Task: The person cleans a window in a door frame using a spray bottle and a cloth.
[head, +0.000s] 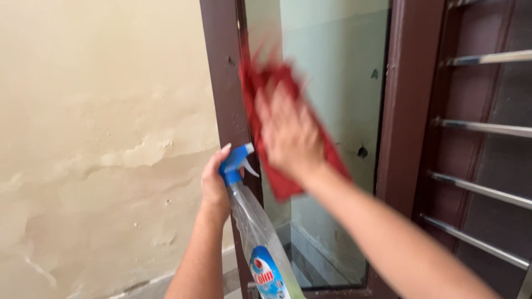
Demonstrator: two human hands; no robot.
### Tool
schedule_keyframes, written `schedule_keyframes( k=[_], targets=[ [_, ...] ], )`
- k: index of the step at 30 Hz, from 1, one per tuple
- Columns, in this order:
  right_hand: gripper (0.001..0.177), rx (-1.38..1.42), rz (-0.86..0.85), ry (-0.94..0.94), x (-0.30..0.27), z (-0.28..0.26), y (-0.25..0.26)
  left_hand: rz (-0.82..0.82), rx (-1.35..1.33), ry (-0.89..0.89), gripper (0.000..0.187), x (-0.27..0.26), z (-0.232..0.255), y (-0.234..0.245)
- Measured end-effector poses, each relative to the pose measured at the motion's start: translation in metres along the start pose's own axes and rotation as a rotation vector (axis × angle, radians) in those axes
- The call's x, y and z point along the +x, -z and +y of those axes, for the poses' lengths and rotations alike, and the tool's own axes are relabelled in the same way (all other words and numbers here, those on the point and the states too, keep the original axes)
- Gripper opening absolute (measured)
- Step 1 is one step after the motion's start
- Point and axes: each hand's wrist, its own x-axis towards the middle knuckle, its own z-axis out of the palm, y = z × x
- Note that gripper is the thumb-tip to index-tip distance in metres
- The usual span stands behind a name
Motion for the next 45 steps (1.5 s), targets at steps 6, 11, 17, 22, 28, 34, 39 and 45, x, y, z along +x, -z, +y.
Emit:
schedule_keyframes(
  k=[6,11,17,22,28,34,39,45],
  targets=[
    [0.053,0.179,-0.105,0.103,-0.126,-0.05,-0.006,0.016,-0.134,0.079,0.024,0.002,-0.001,0.0],
    [0.043,0.197,-0.197,0.483,-0.205,-0.021,-0.005,0.005,-0.076,0.058,0.029,-0.012,0.013,-0.008],
    [0.05,0.067,-0.146,0.534,-0.146,0.056,0.036,-0.139,0.245,-0.045,0.032,-0.061,0.006,0.007],
    [0.053,0.093,0.015,0.082,-0.035,0.072,0.031,-0.119,0.269,0.003,0.032,-0.08,-0.036,0.03],
    [0.058,0.074,0.013,-0.006,-0.034,0.001,-0.004,-0.07,0.16,-0.02,0.028,-0.063,-0.063,0.045],
    [0.053,0.107,-0.122,0.141,-0.146,-0.051,-0.002,-0.074,0.11,0.013,0.027,-0.058,-0.065,0.047],
    [0.048,0.076,-0.165,0.179,-0.18,-0.051,-0.004,-0.096,0.116,0.034,0.026,-0.063,-0.061,0.048],
    [0.045,-0.001,-0.101,0.493,-0.151,0.002,0.016,-0.114,0.075,0.037,0.032,-0.075,-0.049,0.045]
  ],
)
